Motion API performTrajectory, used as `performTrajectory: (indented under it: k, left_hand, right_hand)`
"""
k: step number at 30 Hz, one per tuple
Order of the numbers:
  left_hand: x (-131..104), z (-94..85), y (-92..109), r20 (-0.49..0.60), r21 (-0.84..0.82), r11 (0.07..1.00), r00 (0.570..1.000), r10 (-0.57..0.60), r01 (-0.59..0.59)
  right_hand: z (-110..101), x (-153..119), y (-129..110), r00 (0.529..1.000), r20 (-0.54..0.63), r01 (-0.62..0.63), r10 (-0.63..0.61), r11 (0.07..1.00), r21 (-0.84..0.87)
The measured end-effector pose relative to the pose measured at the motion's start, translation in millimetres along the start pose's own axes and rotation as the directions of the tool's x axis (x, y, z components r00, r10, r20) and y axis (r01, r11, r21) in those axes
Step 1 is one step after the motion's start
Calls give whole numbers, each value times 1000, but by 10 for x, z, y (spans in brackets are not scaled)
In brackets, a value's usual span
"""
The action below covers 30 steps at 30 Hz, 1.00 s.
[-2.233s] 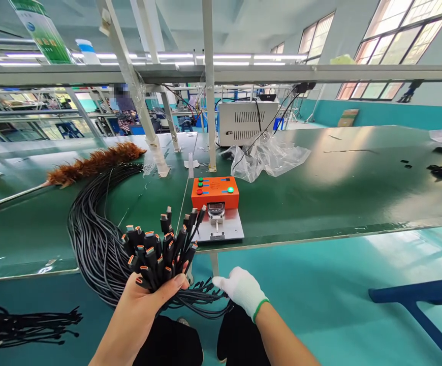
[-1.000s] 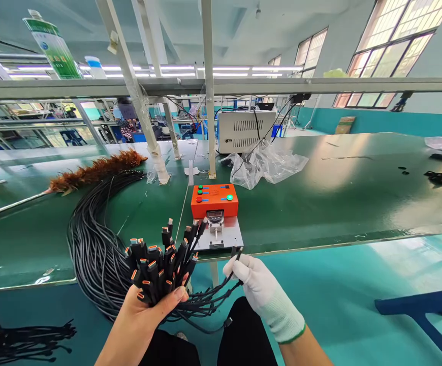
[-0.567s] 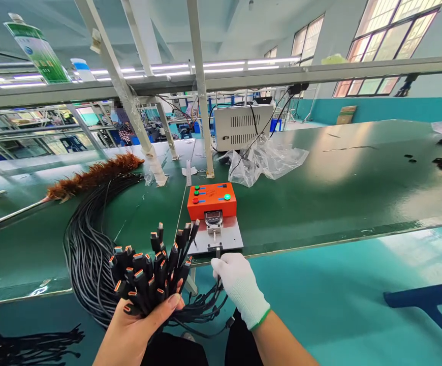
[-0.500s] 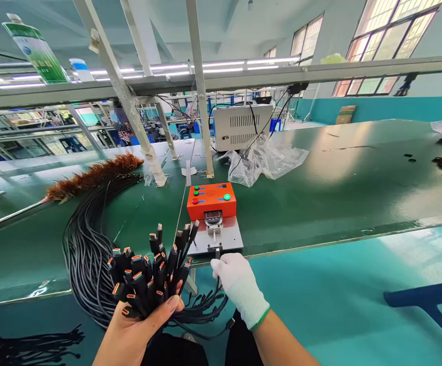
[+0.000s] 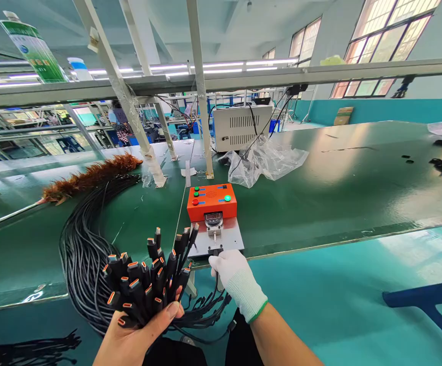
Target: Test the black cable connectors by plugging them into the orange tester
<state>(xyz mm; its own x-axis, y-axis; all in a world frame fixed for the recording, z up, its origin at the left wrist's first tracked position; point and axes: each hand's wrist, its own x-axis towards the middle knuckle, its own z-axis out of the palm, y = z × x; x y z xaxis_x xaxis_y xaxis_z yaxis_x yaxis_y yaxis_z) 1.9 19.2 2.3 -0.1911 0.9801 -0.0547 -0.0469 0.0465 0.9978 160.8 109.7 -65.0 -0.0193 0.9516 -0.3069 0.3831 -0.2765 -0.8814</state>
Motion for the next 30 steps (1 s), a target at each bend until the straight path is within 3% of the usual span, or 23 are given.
performTrajectory:
  k: [8, 17, 26, 28, 30]
  left_hand:
    - [7, 25, 35, -41, -95, 995, 999, 4, -8]
    - [32, 48, 62, -46, -88, 996, 999, 1, -5]
    - [31, 56, 88, -26, -87, 996, 1000, 2, -4]
    - [33, 55, 92, -21, -104, 995, 1000, -12, 9]
    - [37, 55, 86, -10, -107, 994, 1000, -21, 20]
  right_hand:
    - [30, 9, -35, 1000, -9, -20, 21, 999, 41]
    - [30, 29, -75, 1000, 4, -7, 6, 1000, 7]
    - [-36, -339, 107, 997, 73, 14, -8, 997, -75]
    - [-56, -420, 120, 999, 32, 32, -29, 995, -92]
    - [-80, -464, 84, 992, -89, 82, -93, 989, -122]
